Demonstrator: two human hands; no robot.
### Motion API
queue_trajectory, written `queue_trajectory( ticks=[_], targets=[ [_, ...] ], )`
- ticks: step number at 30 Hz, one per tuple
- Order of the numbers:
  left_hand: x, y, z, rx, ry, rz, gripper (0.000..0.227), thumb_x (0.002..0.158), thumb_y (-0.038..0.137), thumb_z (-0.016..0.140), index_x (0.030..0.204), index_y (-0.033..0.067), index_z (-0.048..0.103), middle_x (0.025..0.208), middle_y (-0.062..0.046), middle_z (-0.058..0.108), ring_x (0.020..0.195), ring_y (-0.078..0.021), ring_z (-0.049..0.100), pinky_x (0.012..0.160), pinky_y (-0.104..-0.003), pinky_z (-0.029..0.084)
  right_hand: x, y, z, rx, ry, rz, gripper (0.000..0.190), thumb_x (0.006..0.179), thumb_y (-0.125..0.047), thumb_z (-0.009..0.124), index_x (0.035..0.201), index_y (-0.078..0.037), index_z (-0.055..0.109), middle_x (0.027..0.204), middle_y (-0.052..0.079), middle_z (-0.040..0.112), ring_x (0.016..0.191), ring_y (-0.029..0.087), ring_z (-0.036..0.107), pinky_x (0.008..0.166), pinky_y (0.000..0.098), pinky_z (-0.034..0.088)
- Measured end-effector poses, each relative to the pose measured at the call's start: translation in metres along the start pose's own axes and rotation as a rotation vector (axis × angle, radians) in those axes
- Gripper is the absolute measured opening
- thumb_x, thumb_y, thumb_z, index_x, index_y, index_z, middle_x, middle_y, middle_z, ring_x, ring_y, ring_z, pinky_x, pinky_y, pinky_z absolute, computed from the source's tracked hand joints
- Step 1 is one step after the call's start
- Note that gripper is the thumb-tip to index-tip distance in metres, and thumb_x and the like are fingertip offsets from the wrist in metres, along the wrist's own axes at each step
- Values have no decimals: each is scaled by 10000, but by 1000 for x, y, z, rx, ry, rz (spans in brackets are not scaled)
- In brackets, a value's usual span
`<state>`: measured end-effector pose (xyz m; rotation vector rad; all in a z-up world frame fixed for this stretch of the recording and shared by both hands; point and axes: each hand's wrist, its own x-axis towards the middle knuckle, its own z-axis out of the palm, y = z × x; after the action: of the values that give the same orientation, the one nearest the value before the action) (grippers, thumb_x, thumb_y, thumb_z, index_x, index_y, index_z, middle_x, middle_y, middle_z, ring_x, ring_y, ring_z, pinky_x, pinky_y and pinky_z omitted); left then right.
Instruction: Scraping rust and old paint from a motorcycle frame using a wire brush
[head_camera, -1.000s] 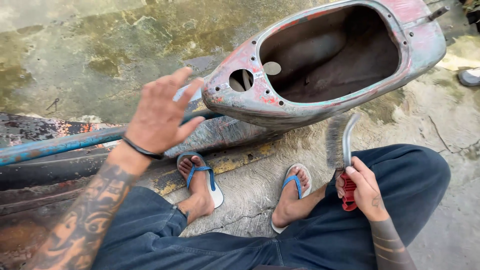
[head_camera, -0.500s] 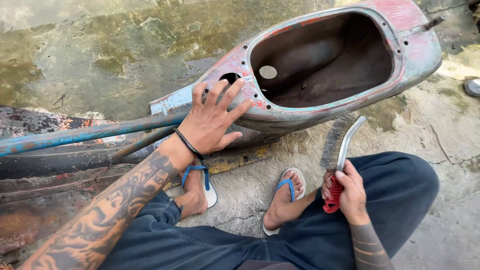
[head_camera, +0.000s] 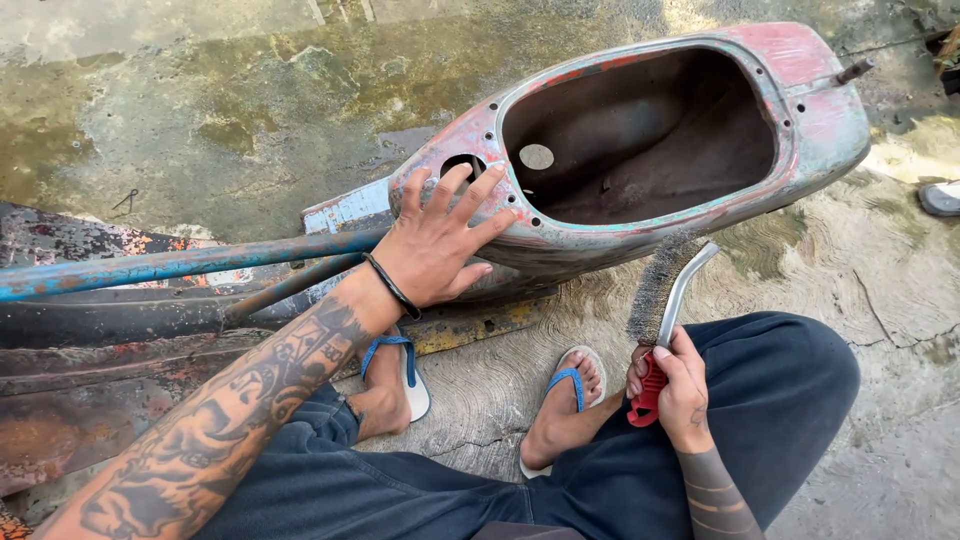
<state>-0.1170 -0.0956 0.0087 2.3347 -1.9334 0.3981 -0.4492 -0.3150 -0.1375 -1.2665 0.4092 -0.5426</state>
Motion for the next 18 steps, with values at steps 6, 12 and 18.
queue_trajectory(
  ticks=[6, 12, 18],
  targets=[
    [-1, 1, -6, 16, 8, 0, 688, 808, 476, 796, 1411, 251, 551, 1613, -157, 338, 1420, -379, 299, 1095, -625, 180, -2, -3, 4, -14, -1, -6, 231, 978, -113, 448, 1113, 65, 509, 642, 141, 464, 416, 245, 558, 353, 438, 542],
    [-1, 3, -3, 38, 16, 1, 701, 793, 492, 804, 1402, 257, 548, 1614, -160, 334, 1417, -378, 298, 1091, -631, 177, -4, 2, 0, -14, -7, -20, 233, 978, -103, 443, 1120, 70, 508, 643, 141, 473, 413, 255, 572, 350, 439, 542],
    [4, 6, 0, 42, 20, 3, 789, 774, 495, 822, 1459, 269, 501, 1598, -159, 335, 1414, -385, 293, 1087, -640, 181, -5, 2, 1, -17, 9, 1, 221, 983, -110, 441, 1120, 51, 503, 658, 150, 470, 419, 252, 557, 354, 430, 536]
  ],
)
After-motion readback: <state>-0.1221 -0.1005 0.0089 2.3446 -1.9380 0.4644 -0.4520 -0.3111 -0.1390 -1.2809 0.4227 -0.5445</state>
